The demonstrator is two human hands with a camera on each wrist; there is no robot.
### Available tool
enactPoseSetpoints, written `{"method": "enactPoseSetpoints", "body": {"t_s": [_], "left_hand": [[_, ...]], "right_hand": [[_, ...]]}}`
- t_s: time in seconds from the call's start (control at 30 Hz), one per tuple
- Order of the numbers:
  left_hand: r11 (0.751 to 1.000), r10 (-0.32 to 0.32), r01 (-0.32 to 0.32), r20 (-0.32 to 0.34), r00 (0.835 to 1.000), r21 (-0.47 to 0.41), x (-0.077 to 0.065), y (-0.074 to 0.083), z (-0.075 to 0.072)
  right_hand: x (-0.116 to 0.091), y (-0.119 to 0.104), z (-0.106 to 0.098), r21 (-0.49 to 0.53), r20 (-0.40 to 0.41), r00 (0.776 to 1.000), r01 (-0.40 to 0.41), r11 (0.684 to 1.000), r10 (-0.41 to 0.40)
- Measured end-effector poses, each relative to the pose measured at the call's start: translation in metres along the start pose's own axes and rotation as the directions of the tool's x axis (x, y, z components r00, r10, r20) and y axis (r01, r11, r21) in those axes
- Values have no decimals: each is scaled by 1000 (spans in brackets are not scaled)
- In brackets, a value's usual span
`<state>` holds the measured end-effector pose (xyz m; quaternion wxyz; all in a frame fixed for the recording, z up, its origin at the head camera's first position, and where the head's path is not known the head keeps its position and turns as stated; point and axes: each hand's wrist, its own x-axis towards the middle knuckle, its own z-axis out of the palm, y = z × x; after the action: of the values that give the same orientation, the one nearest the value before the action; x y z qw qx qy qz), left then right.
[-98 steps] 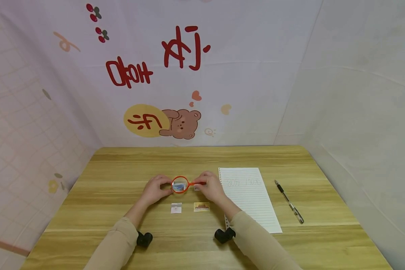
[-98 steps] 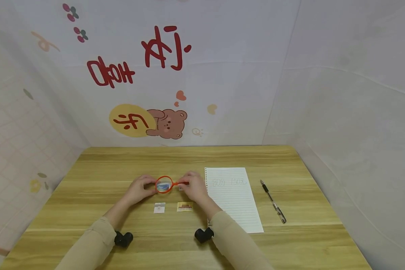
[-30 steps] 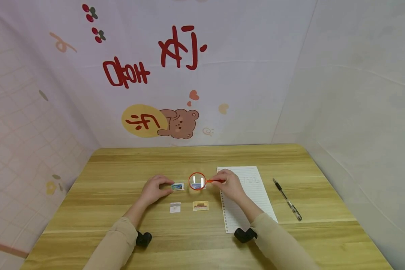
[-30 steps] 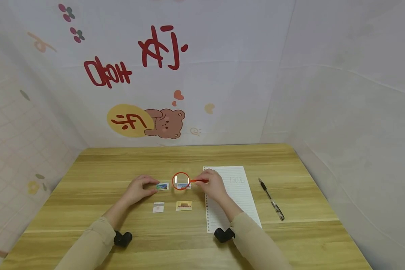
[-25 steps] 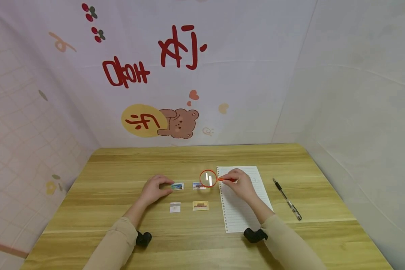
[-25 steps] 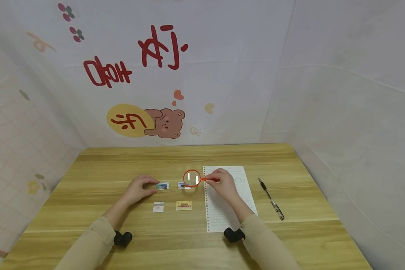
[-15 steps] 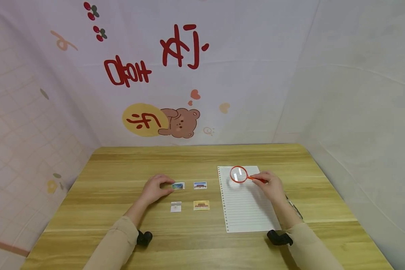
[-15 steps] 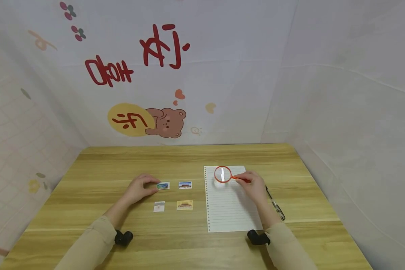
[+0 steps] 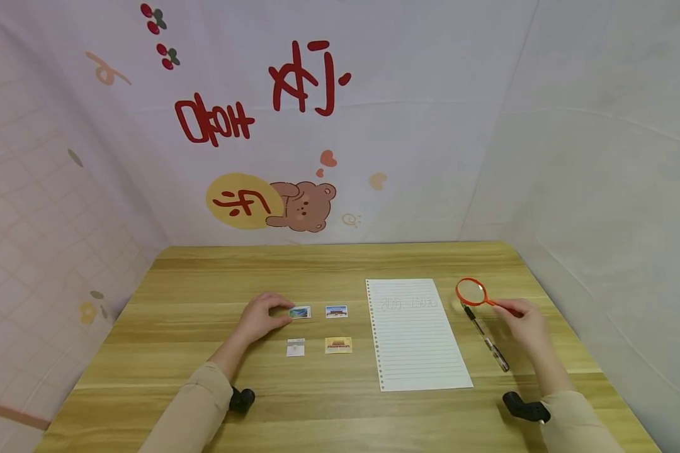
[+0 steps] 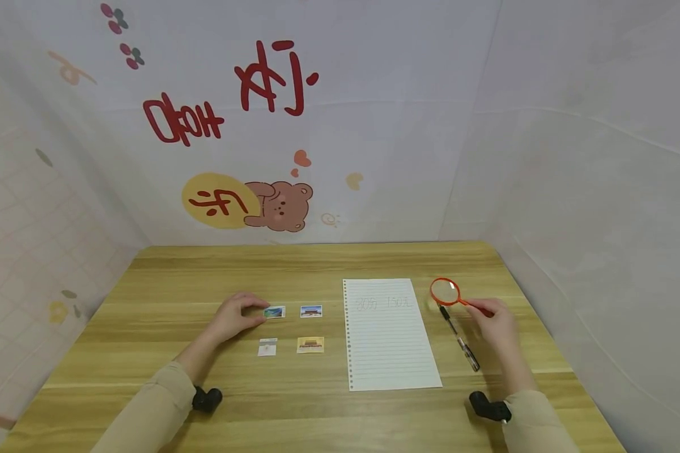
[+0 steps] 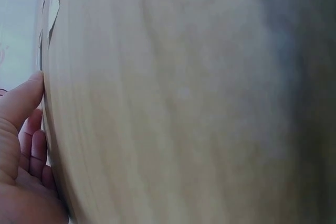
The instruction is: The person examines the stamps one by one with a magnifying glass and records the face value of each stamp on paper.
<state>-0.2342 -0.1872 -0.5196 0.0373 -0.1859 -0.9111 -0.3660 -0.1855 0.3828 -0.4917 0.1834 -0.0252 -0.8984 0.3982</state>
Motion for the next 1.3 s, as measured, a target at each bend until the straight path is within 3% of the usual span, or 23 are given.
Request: {"method": "enactPoseSetpoints", "body": {"t_s": [0.3,0.53,0.77,1.3], "left_hand": [[1000,-3,3,6,1000,1,0,0,-1],[1000,-8,8,12,1000,7,1,-1,1],[1000,-23,23,14,1000,-8,0,-1,1],[1000,-16,15,15,1000,7,0,-1,0]], "right_hand": [[-8,29,-23,-124,26,998,-60,990,63],[-11,42,-29,-155,11,999,-51,987,53],[-12,50,-31,-222,38,994,-94,971,105],[-12,63,-42,-202,85,981,-156,967,176]]}}
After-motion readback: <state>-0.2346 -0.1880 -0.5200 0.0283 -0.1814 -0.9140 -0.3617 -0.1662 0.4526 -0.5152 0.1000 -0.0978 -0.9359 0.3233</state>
